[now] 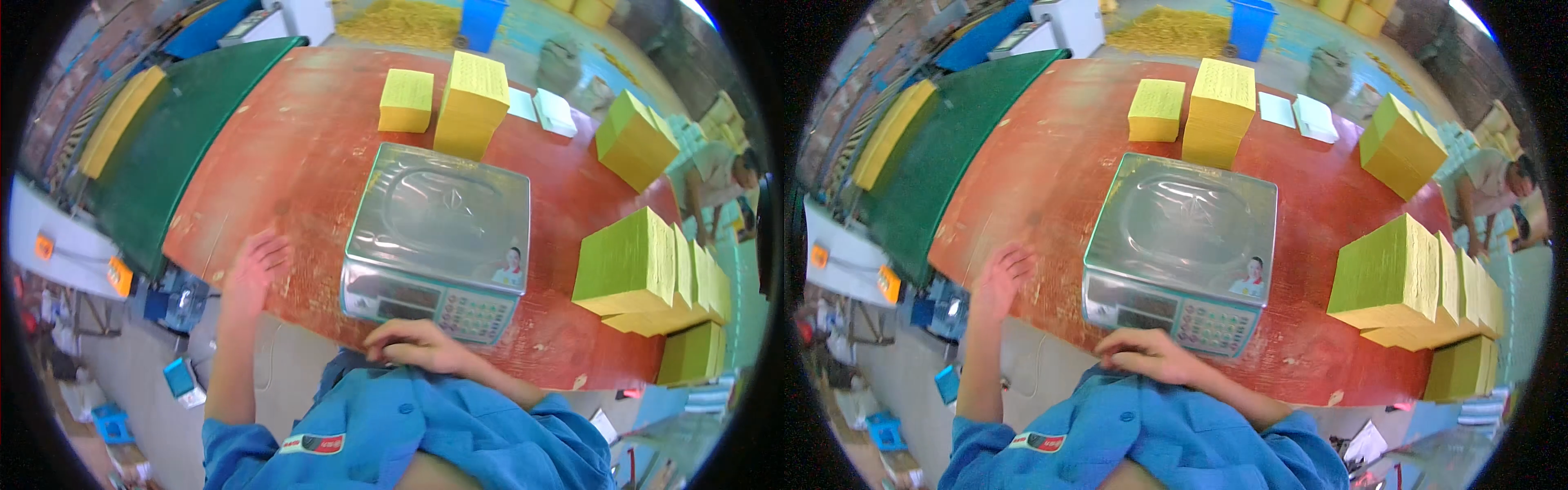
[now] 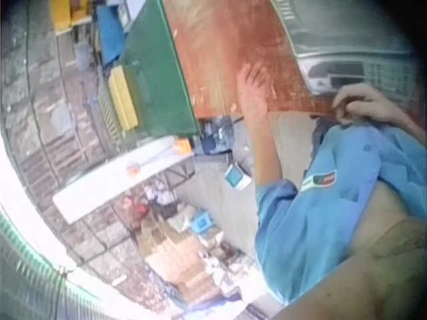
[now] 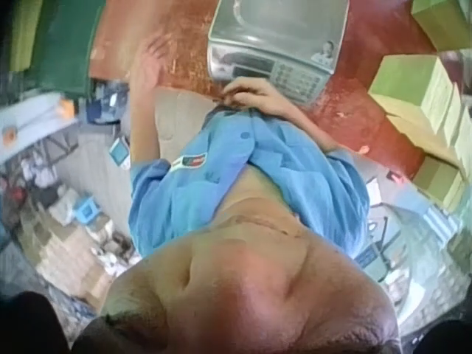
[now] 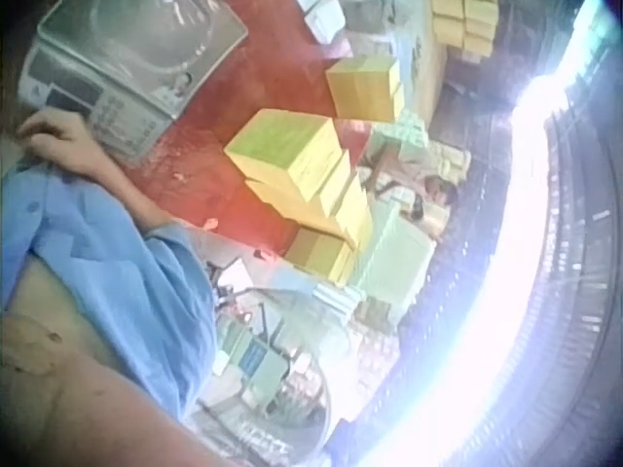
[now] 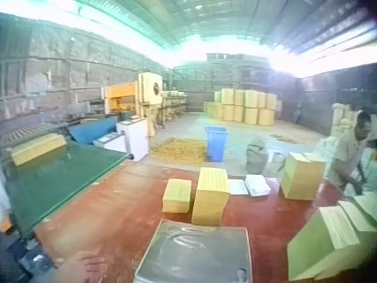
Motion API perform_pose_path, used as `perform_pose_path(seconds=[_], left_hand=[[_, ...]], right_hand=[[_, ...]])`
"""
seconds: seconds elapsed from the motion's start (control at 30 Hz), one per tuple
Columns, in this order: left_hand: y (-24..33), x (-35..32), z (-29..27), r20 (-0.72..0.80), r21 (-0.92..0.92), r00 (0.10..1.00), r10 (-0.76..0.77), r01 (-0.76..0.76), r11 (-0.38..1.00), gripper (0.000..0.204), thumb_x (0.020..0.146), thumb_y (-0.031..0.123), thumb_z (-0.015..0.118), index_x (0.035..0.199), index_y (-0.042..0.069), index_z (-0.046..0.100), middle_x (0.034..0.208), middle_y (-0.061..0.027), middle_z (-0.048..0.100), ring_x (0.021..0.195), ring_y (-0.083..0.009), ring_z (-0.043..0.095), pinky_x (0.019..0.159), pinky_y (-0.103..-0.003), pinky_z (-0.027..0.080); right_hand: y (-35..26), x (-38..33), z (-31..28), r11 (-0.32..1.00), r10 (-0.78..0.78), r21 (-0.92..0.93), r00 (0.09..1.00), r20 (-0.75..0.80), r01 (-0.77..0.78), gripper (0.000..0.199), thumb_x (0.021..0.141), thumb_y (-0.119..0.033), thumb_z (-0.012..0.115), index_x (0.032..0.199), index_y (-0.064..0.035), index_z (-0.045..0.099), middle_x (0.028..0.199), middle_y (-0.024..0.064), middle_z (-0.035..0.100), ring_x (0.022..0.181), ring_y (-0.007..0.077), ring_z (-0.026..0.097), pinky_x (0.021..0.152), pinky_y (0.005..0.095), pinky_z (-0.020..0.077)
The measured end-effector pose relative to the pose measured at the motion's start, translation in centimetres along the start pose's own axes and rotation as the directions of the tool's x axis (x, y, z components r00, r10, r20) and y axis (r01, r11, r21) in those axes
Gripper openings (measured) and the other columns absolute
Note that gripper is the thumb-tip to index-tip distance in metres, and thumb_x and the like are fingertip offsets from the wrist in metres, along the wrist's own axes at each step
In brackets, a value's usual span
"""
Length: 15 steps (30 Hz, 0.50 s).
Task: The recorder is weighing stacks of yellow paper on a digital scale and organizing them into larger piles.
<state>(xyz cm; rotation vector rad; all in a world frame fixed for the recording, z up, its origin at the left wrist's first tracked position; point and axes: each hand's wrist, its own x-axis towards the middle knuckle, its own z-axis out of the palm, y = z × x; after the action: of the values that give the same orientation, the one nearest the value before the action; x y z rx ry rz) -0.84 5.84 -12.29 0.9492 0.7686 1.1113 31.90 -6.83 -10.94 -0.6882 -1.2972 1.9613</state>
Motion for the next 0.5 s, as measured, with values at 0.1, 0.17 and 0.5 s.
perform_pose_path(seconds=[0.1, 0.17, 0.5], left_hand=[[0.1, 2.3, -7.6, -0.15, -0.033, 0.986, -0.068, 0.064, 0.997, 0.048, 0.097, 0.037, 0.047, 0.129, 0.002, 0.049, 0.126, -0.0188, 0.057, 0.112, -0.0289, 0.059, 0.096, -0.043, 0.049], [0.9, 4.3, -10.8, -0.277, -0.034, 0.921, -0.273, 0.275, 0.961, 0.047, 0.097, 0.04, 0.049, 0.125, 0.002, 0.052, 0.118, -0.0156, 0.062, 0.105, -0.0249, 0.062, 0.091, -0.038, 0.05], [-0.3, 26.0, -7.3, 0.105, 0.063, 0.909, -0.403, 0.398, 0.915, 0.054, 0.093, 0.041, 0.057, 0.129, 0.001, 0.05, 0.126, -0.0208, 0.057, 0.116, -0.029, 0.057, 0.098, -0.043, 0.046]], right_hand=[[4.1, 8.0, 3.5, 0.987, 0.036, -0.153, 0.995, -0.095, -0.05, 0.024, 0.094, -0.013, 0.057, 0.113, 0.0002, 0.06, 0.104, 0.0079, 0.065, 0.096, 0.0135, 0.06, 0.084, 0.0283, 0.0477], [7.3, 11.9, 5.2, 0.99, 0.04, -0.126, 0.98, -0.195, -0.066, 0.023, 0.092, -0.013, 0.058, 0.112, -0.0004, 0.061, 0.103, 0.0093, 0.066, 0.093, 0.0151, 0.061, 0.081, 0.0294, 0.0488], [9.9, 16.7, 8.1, 0.743, -0.377, -0.666, 0.783, -0.495, -0.063, 0.022, 0.087, 0.002, 0.06, 0.109, -0.0016, 0.061, 0.097, 0.017, 0.064, 0.087, 0.0304, 0.065, 0.073, 0.0355, 0.0528]])
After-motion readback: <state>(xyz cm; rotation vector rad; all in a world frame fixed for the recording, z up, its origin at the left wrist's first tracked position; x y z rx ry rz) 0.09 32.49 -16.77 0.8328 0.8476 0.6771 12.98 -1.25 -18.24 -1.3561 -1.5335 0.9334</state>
